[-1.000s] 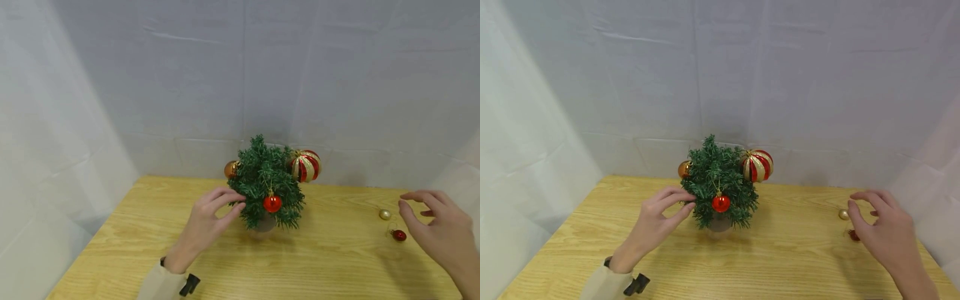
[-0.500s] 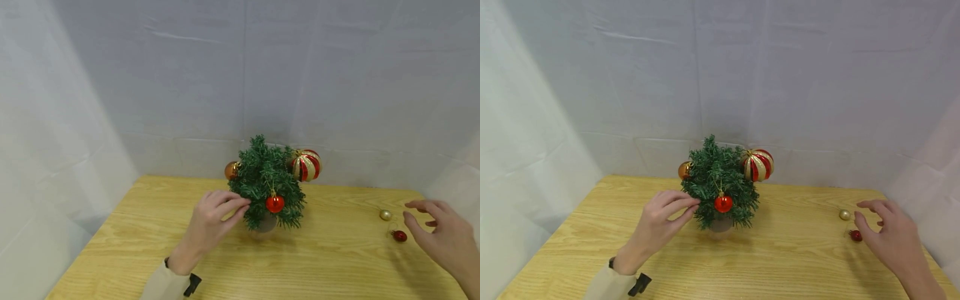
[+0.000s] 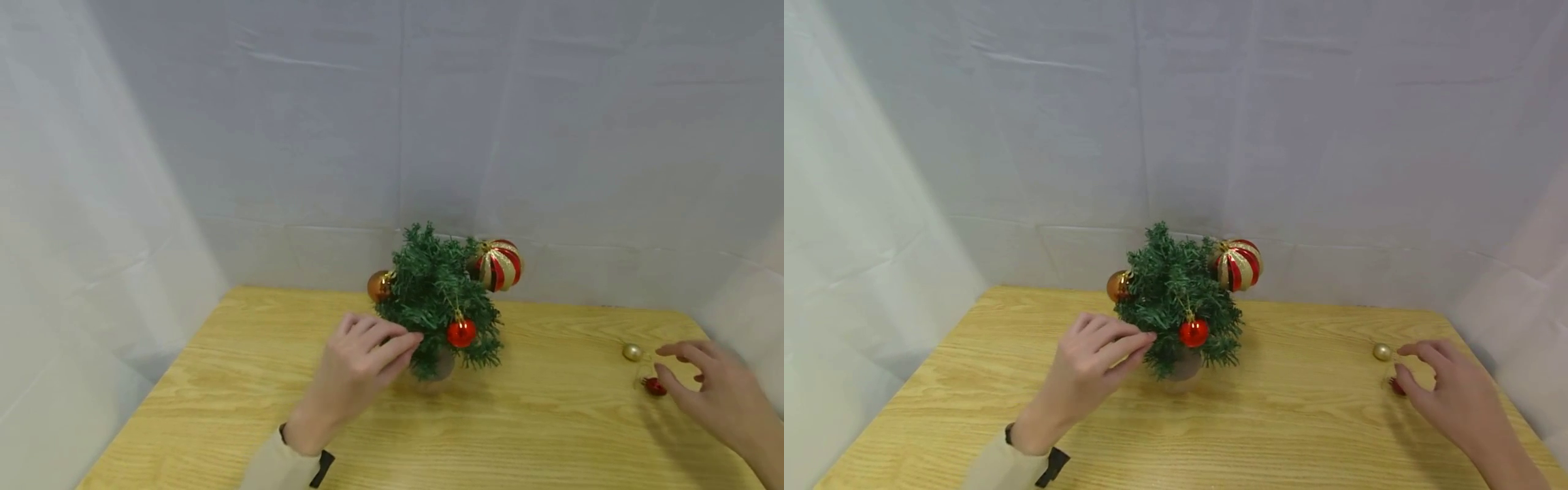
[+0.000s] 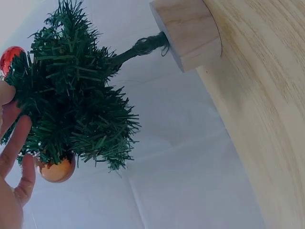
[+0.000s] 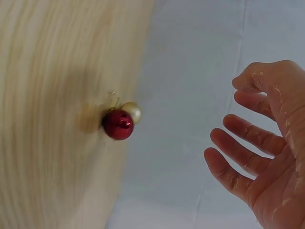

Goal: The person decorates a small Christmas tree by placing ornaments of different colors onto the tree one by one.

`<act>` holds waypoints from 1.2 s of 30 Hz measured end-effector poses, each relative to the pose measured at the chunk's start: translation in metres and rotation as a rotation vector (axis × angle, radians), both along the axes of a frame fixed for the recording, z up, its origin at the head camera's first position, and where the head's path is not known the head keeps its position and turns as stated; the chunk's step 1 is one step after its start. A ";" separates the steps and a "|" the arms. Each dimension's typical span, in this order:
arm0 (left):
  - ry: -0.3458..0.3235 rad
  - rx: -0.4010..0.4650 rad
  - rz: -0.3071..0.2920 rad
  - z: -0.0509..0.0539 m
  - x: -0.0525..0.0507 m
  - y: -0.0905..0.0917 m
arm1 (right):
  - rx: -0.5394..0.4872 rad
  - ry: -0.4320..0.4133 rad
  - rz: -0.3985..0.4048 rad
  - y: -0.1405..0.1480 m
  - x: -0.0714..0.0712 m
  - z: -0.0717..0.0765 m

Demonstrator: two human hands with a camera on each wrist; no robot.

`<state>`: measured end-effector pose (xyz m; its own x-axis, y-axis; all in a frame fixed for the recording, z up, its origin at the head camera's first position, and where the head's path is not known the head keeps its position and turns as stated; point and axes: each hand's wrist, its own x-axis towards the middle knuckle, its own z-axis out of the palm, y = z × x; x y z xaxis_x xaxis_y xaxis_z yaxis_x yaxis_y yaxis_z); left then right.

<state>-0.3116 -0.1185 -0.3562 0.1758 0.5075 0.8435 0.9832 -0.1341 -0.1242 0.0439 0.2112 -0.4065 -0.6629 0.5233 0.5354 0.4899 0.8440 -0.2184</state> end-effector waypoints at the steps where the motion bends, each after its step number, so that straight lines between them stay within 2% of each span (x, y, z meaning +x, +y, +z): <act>1: 0.013 -0.001 -0.006 0.000 -0.002 0.001 | -0.014 -0.023 -0.020 -0.004 0.003 -0.002; 5: 0.054 -0.006 -0.043 0.000 -0.011 0.004 | -0.056 -0.105 -0.094 -0.020 0.016 -0.009; 8: 0.075 -0.003 -0.071 0.000 -0.016 0.006 | -0.066 -0.134 -0.125 -0.029 0.022 -0.013; 12: 0.091 0.006 -0.117 -0.001 -0.023 0.010 | -0.070 -0.169 -0.147 -0.041 0.026 -0.019; 25: 0.125 0.043 -0.265 0.000 -0.039 0.024 | -0.253 -0.318 -0.262 -0.086 0.038 -0.031; 31: 0.133 0.083 -0.310 -0.001 -0.043 0.031 | -0.321 -0.336 -0.321 -0.111 0.041 -0.033; 36: 0.126 0.081 -0.331 -0.002 -0.046 0.033 | -0.341 -0.327 -0.376 -0.134 0.041 -0.033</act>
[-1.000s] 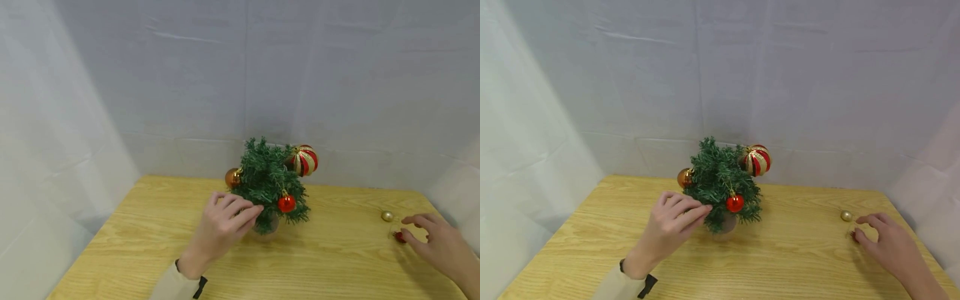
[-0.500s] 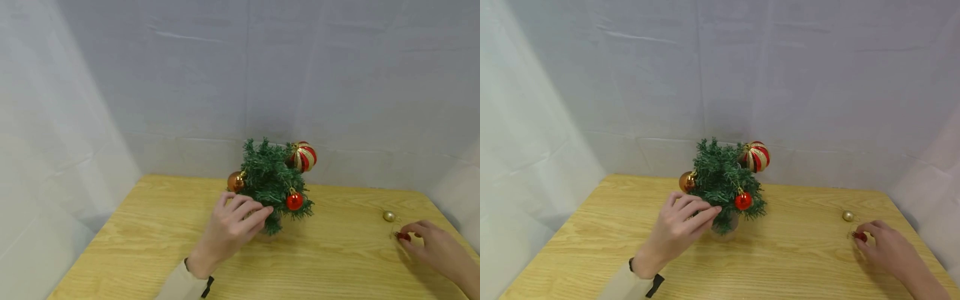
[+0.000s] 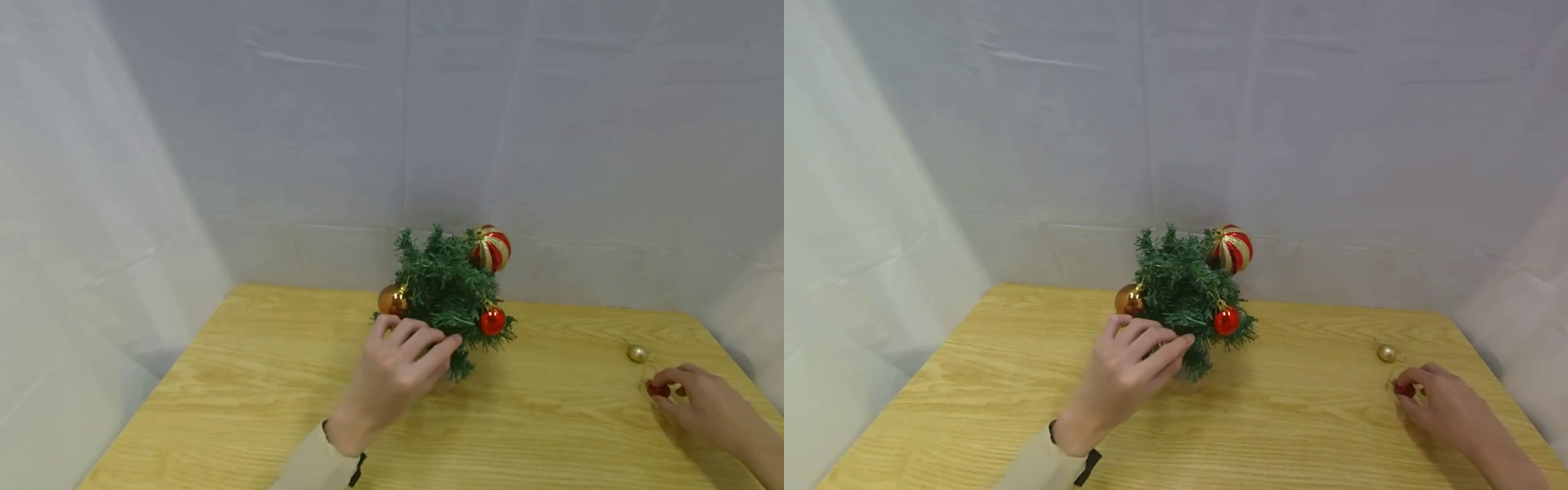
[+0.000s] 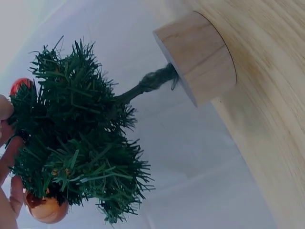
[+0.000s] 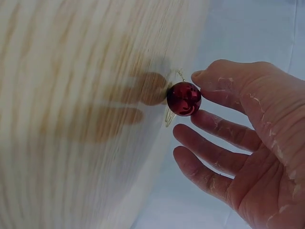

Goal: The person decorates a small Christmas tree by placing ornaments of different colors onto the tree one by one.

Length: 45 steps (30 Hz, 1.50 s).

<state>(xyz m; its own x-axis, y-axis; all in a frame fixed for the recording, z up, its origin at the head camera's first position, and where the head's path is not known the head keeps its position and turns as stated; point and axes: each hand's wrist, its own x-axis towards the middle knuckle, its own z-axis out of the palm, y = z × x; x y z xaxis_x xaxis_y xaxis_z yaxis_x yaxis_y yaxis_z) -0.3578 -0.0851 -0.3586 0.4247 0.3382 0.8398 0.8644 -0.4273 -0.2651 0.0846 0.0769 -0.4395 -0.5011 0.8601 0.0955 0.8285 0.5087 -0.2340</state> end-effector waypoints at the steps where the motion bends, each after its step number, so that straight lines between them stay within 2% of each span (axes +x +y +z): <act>1: -0.003 0.000 0.008 0.000 0.001 0.000 | 0.008 0.001 0.002 0.001 0.000 0.000; 8: -0.031 0.008 0.041 0.000 0.011 0.003 | 0.041 0.018 0.033 0.004 0.000 -0.002; 15: -0.027 0.018 0.078 0.000 0.018 0.007 | 0.044 0.013 0.049 0.006 -0.001 -0.003; 18: -0.012 0.016 0.097 0.000 0.020 0.008 | 0.038 0.015 0.059 0.007 -0.001 -0.004; 22: 0.006 0.026 0.118 -0.001 0.023 0.009 | 0.099 0.029 0.083 0.006 -0.001 -0.008; 24: 0.008 0.037 0.122 -0.001 0.024 0.010 | 0.130 0.041 0.086 0.005 -0.001 -0.008; 27: -0.005 0.052 0.114 -0.001 0.024 0.010 | 0.123 0.051 0.081 0.005 -0.001 -0.007; 33: -0.060 0.103 0.049 -0.001 0.017 0.008 | 0.043 0.022 0.044 0.004 -0.003 0.000; 36: -0.080 0.145 0.029 -0.001 0.011 0.005 | 0.082 0.039 0.048 0.000 -0.005 0.002; 40: -0.089 0.145 0.055 -0.002 0.000 0.001 | 0.157 0.070 0.056 -0.006 -0.008 0.006; 45: -0.072 0.083 0.104 -0.004 -0.009 -0.002 | 0.176 0.074 0.045 -0.012 -0.012 0.012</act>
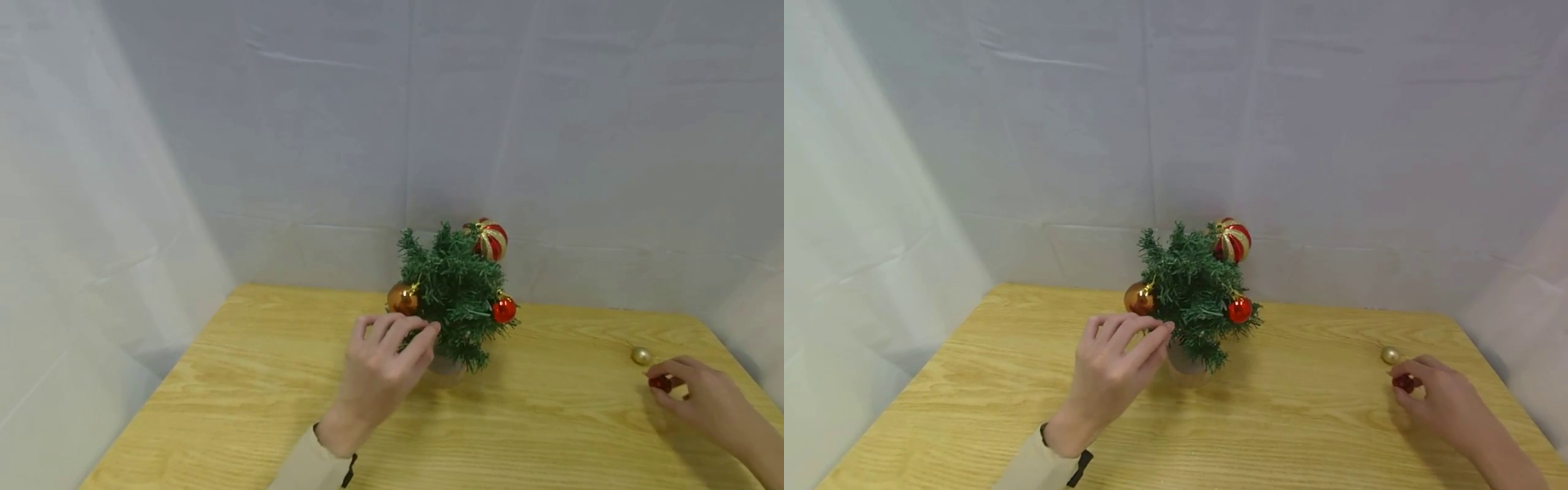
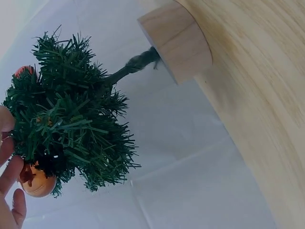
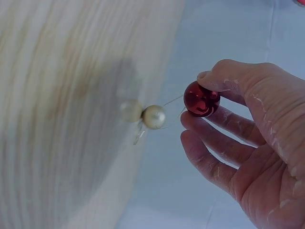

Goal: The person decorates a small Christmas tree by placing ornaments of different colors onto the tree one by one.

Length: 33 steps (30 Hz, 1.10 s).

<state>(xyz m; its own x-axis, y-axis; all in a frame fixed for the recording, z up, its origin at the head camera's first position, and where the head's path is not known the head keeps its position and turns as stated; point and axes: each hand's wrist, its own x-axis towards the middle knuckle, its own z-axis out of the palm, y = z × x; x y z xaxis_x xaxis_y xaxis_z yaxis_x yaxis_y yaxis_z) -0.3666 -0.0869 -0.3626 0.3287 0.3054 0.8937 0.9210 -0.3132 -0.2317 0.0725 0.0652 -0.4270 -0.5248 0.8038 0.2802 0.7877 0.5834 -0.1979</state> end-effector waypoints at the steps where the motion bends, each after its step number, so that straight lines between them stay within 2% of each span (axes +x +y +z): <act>1: 0.005 -0.009 0.007 -0.001 -0.001 0.000 | 0.015 0.005 0.005 -0.001 -0.001 0.000; 5: 0.019 -0.027 0.017 -0.002 -0.002 -0.002 | 0.070 0.027 0.024 -0.007 -0.007 0.004; 11: 0.019 -0.029 0.013 -0.003 -0.002 -0.002 | 0.095 0.058 0.040 -0.016 -0.020 0.017; 26: 0.008 -0.015 0.006 -0.005 -0.002 0.000 | 0.255 0.263 0.196 -0.042 -0.056 0.047; 33: 0.006 -0.012 0.004 -0.006 -0.002 0.001 | 0.249 0.359 0.261 -0.053 -0.069 0.058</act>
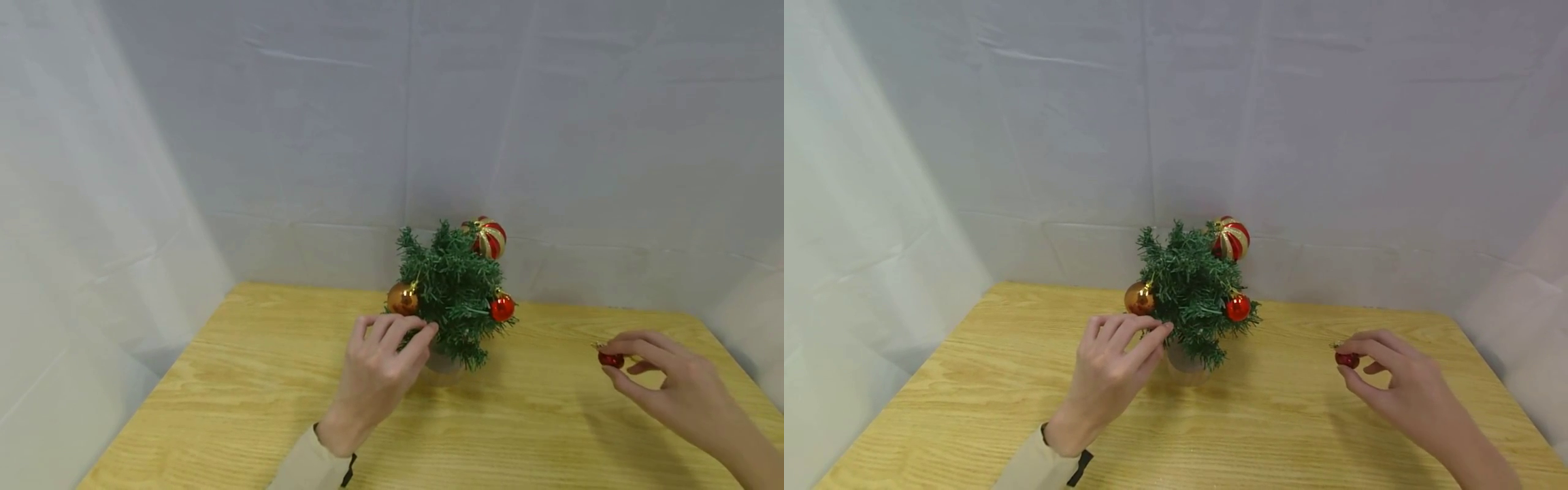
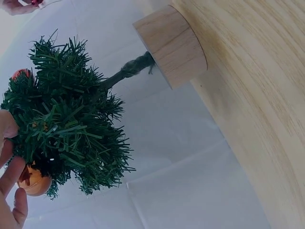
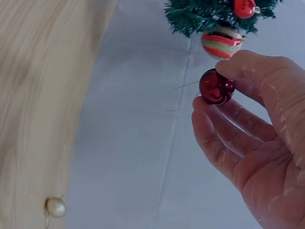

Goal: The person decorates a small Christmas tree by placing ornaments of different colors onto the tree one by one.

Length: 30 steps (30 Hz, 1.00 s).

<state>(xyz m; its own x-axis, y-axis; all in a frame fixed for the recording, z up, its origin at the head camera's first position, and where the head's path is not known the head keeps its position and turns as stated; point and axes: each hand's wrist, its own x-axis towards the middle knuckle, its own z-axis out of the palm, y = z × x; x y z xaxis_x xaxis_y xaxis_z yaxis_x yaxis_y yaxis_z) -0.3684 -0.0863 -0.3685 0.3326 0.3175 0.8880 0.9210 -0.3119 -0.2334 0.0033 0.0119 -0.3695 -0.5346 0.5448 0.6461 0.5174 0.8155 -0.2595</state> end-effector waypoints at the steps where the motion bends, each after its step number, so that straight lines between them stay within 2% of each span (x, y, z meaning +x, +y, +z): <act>1: -0.001 0.000 -0.001 0.000 0.000 0.000 | -0.006 0.016 0.015 -0.001 -0.002 0.001; 6: 0.001 0.001 -0.002 -0.001 -0.001 0.000 | -0.029 0.076 0.078 -0.009 -0.011 0.007; 16: -0.005 0.000 0.003 0.001 0.000 0.001 | -0.030 0.084 0.176 -0.018 -0.025 0.017; 22: -0.035 0.005 -0.025 0.002 0.000 0.002 | -0.050 0.107 0.229 -0.025 -0.033 0.023; 26: -0.052 0.016 -0.045 0.001 0.000 0.003 | -0.095 0.114 0.234 -0.031 -0.038 0.027; 30: -0.054 0.018 -0.049 0.001 0.000 0.003 | -0.104 0.182 0.308 -0.031 -0.044 0.026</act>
